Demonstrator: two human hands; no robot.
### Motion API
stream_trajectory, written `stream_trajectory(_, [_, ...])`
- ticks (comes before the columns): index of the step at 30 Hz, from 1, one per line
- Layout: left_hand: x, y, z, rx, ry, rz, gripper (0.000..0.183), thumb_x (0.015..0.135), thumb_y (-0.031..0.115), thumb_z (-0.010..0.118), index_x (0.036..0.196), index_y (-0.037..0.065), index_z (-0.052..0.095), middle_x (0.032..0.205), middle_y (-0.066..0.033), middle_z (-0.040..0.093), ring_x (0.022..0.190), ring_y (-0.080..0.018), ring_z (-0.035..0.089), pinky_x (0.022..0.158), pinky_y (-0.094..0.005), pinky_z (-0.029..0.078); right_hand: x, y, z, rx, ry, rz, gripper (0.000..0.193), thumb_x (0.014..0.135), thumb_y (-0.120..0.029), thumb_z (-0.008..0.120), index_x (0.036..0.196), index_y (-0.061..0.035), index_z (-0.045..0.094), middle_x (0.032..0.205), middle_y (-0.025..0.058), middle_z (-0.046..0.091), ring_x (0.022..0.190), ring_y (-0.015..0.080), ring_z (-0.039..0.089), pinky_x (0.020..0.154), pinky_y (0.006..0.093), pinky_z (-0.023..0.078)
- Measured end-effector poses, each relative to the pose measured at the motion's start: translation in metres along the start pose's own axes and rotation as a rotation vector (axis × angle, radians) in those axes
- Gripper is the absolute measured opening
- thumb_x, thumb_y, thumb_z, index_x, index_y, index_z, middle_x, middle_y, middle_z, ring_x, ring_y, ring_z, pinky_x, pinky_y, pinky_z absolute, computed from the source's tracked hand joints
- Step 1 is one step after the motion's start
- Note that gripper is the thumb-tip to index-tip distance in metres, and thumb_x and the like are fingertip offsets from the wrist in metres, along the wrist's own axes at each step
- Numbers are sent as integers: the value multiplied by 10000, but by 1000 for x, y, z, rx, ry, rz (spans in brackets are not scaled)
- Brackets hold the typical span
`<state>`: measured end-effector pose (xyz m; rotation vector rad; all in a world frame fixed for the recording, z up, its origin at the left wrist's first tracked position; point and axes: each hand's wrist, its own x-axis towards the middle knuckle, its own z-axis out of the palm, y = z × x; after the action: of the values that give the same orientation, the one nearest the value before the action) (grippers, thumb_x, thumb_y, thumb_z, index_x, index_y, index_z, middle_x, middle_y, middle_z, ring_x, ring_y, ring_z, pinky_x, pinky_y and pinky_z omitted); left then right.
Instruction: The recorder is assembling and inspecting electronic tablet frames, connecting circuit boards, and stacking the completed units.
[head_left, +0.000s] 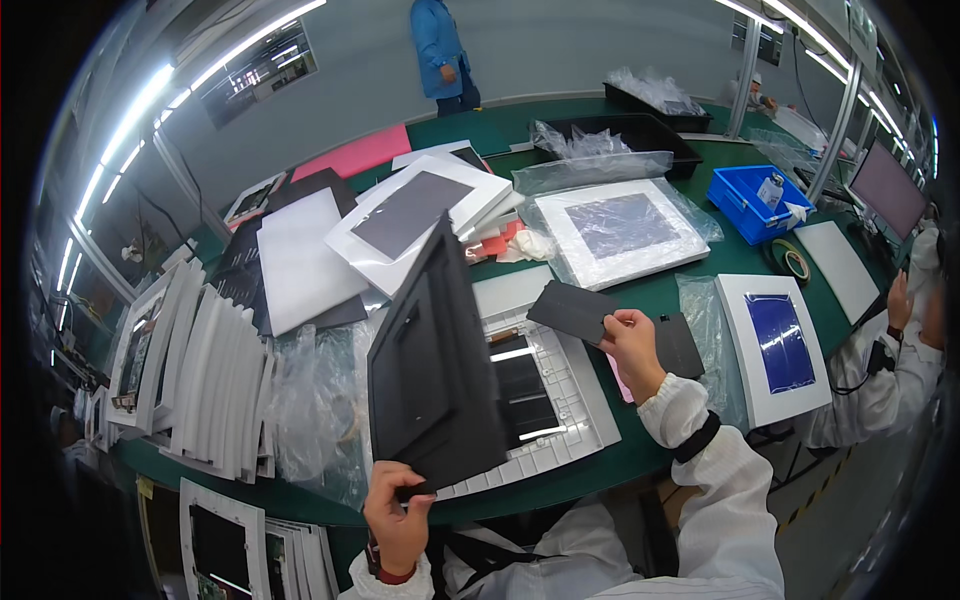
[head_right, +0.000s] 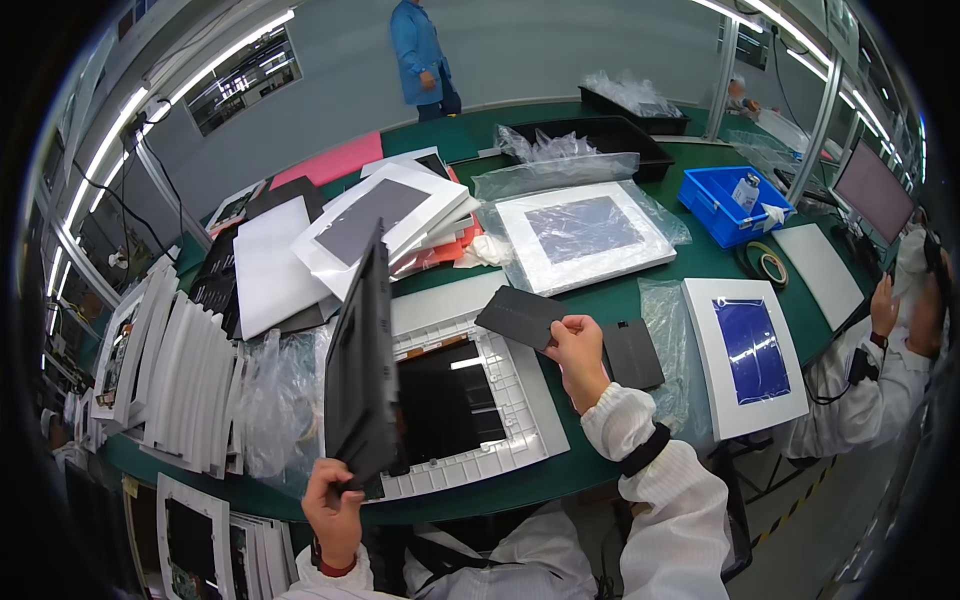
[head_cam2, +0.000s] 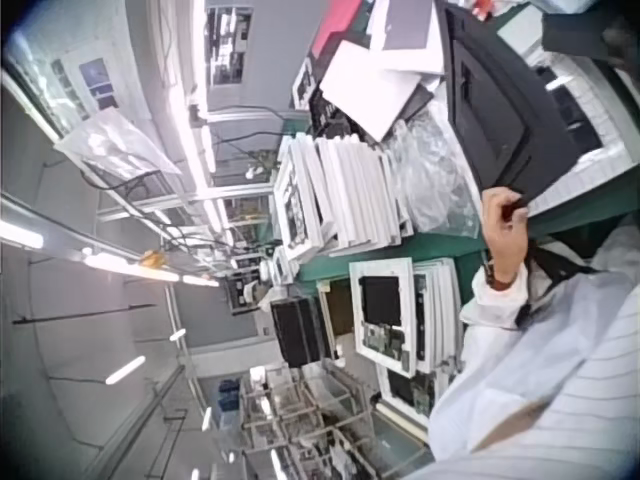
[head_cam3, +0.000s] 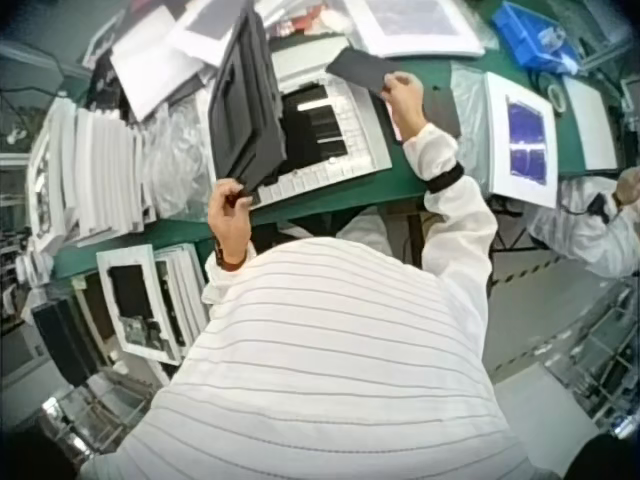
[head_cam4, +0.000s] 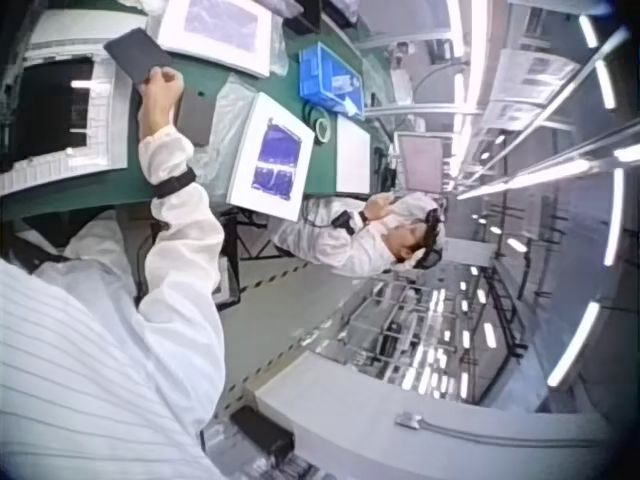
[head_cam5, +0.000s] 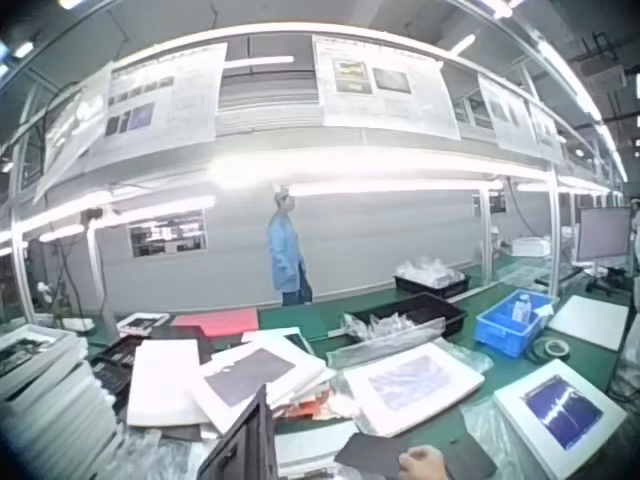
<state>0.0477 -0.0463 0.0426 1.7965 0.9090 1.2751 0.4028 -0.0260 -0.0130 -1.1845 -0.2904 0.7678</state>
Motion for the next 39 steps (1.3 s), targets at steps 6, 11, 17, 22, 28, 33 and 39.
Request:
stream_trajectory(6, [-12,-20,-32,-185,251,-17,378,851,326,668,929,-21,540,866,-35,525,782,-112,478,731,-228,373,13,37,4,38,84,-17,220,837,16,539,988,-24,384,946,111,444,809,189,534,623,320,521])
stream_trajectory(11, [-10,-27,-37,-379,396,48,455,838,341,686,1066,-32,557,937,-22,600,813,-86,536,766,-211,410,28,58,-11,-5,115,42,263,857,27,497,1068,-7,344,1005,139,457,837,204,537,681,329,515])
stream_trajectory(17, [-13,-34,-50,-456,464,52,450,793,259,746,1101,-1,545,993,-15,588,837,-92,540,769,-227,434,1,21,5,-356,-64,176,413,829,-42,558,1185,45,368,1051,145,519,784,168,573,634,290,509])
stream_trajectory(22, [-14,-33,-51,-441,405,65,495,740,186,792,1129,19,536,1018,-27,590,902,-130,558,829,-275,446,-13,8,11,-636,-29,141,456,808,-61,597,1201,59,399,998,122,534,919,193,538,725,316,475])
stream_trajectory(28, [-26,-29,-69,-397,450,49,464,729,178,796,1102,36,559,1062,-35,597,954,-157,571,895,-299,439,-136,32,108,-901,-936,-417,141,751,-23,648,890,-48,635,817,93,613,802,267,601,737,376,477])
stream_trajectory(33, [-14,-40,-51,-577,418,80,506,700,145,815,1125,19,571,1060,-46,606,930,-143,567,865,-284,436,-164,83,161,-932,-1200,-663,123,729,-83,666,829,-26,624,814,120,618,829,309,580,761,392,452])
stream_trajectory(39, [-17,-35,-48,-595,491,22,458,659,124,839,1027,-23,610,982,-52,624,835,-112,561,763,-236,437,-178,99,173,-1347,-1162,-864,123,660,-34,633,777,-1,614,775,130,613,793,273,577,751,350,451])
